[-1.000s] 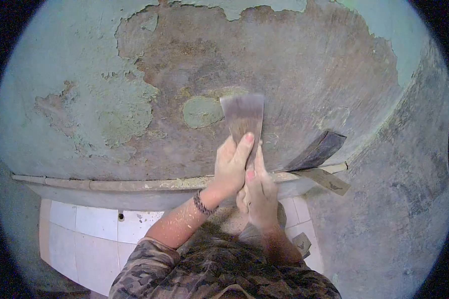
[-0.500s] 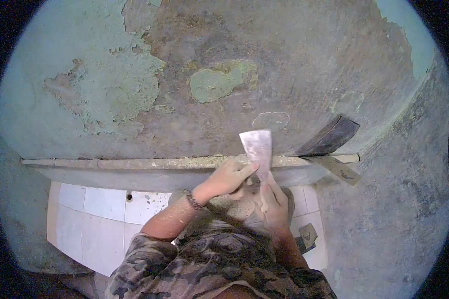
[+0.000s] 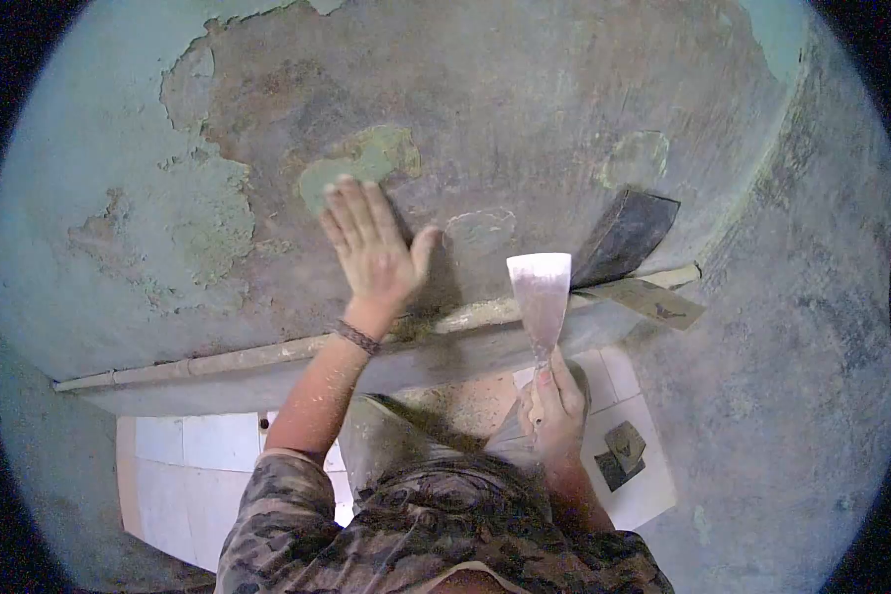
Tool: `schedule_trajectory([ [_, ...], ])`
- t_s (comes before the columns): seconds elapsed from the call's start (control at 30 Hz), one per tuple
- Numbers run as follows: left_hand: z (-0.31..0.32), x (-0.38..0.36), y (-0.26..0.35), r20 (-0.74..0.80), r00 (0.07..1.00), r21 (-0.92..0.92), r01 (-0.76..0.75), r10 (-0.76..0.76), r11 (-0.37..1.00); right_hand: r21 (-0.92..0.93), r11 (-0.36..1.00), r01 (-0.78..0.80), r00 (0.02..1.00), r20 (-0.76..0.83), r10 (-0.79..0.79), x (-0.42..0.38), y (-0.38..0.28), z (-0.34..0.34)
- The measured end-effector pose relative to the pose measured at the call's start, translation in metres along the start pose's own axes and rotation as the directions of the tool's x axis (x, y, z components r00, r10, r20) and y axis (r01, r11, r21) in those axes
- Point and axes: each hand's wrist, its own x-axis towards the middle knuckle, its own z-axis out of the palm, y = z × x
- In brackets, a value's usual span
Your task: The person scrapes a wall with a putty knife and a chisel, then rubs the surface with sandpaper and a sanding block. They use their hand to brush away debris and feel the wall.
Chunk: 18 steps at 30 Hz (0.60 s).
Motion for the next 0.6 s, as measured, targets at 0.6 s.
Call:
schedule_trajectory([
  [0.6,-0.073,-0.024,-0.014,0.124,0.992,-0.115,0.016,-0.002,0.993,0.144,0.985,-0.094,0.871,0.492,0.011,0.011,-0.022,0.042],
])
